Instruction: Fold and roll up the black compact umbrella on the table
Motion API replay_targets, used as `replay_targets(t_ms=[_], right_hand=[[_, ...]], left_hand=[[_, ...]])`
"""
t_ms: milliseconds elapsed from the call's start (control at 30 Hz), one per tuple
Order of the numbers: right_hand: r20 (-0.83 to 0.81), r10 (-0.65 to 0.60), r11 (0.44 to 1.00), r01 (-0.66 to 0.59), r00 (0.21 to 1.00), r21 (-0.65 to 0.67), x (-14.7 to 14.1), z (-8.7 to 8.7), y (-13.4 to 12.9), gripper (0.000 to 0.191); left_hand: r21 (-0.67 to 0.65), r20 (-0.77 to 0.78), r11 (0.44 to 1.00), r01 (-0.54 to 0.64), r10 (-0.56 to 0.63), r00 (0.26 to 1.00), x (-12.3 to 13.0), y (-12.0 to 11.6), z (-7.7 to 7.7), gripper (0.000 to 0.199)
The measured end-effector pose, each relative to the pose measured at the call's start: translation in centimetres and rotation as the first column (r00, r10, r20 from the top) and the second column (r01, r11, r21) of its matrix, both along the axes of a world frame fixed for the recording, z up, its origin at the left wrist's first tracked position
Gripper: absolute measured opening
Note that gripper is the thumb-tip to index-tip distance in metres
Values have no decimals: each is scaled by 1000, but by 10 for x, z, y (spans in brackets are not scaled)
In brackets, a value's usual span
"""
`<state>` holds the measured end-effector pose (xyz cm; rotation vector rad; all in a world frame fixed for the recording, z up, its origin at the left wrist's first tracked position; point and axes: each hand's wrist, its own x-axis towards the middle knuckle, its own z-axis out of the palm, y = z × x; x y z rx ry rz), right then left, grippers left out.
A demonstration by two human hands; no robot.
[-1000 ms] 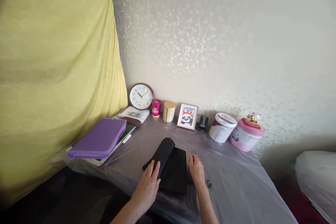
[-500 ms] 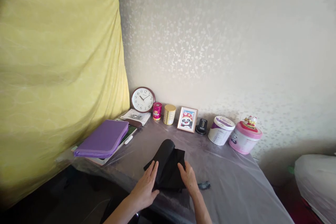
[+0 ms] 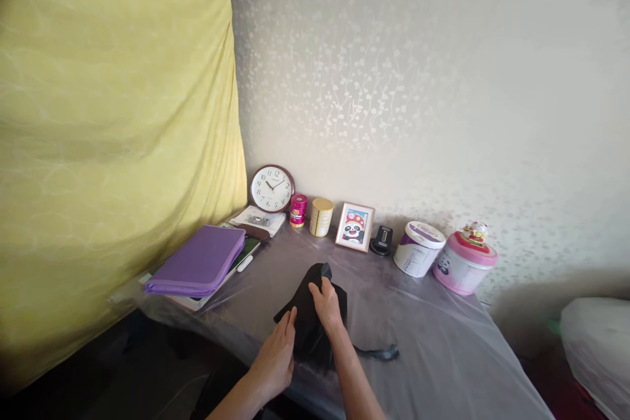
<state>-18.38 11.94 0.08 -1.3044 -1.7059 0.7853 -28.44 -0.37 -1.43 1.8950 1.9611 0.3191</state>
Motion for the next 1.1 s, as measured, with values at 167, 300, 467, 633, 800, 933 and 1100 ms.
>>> replay_targets(t_ms=[167, 300, 467, 633, 800, 933, 1100], right_hand=[[173, 55, 997, -45, 983, -58, -13, -5, 3, 18], [323, 92, 993, -62, 942, -102, -20, -6, 6, 14], [390, 135, 986, -85, 911, -142, -23, -2, 8, 28], [322, 290, 950, -231, 901, -210, -26, 8, 0, 27], [230, 433, 889, -371, 872, -267, -27, 9, -6, 38], [277, 466, 880, -407, 841, -246, -27, 9, -7, 35], [340, 485, 874, -454, 805, -173, -23, 14, -8, 32]], left_hand=[[57, -41, 998, 18, -16, 999, -3, -1, -5, 85], [127, -32, 992, 6, -2, 999, -5, 0, -15, 75], [117, -55, 993, 1, 6, 998, -5, -2, -14, 69], [41, -94, 999, 7, -3, 996, -10, -9, -10, 63], [212, -39, 977, -28, 37, 999, -17, -22, -3, 47], [371, 17, 928, 20, -28, 999, -8, -19, 9, 31], [448, -12, 891, 69, -71, 997, 2, 0, 2, 44]])
